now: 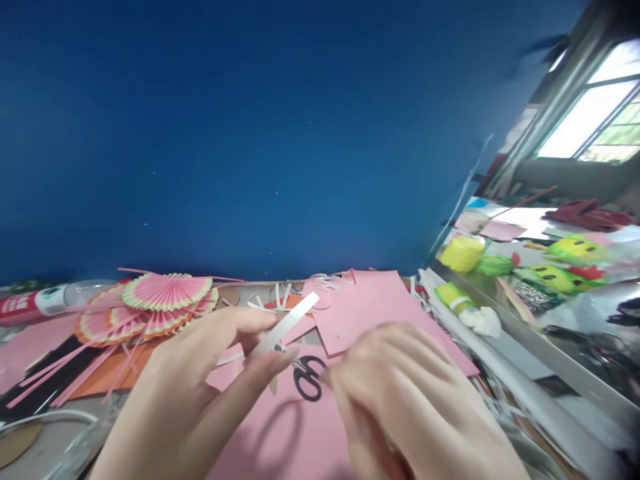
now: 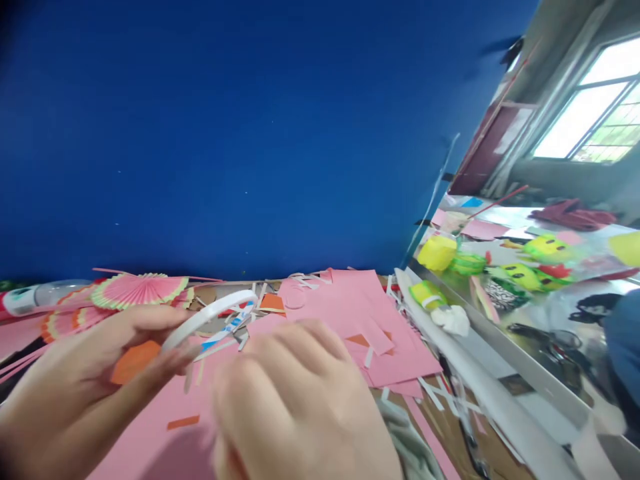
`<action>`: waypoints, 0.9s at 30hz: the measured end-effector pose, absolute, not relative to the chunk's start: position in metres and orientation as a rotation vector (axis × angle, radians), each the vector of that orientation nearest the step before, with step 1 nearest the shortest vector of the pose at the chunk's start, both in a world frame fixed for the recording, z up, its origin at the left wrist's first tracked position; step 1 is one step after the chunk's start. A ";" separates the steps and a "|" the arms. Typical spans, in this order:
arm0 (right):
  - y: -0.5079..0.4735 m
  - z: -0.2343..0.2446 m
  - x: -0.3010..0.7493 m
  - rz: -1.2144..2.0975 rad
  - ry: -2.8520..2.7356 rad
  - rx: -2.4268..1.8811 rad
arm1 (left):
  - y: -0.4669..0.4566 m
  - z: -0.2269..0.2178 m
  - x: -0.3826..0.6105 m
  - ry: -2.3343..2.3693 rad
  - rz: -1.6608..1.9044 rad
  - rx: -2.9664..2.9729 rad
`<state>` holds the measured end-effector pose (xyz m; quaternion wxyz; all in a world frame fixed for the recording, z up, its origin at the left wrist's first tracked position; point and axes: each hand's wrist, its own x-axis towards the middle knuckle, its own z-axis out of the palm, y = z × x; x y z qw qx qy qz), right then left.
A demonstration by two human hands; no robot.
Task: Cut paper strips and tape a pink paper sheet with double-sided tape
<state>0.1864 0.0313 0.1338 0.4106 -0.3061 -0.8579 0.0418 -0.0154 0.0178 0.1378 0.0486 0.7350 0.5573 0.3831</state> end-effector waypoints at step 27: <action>0.051 0.148 0.198 0.584 -1.718 -0.610 | 0.013 0.140 -0.018 1.447 1.267 2.477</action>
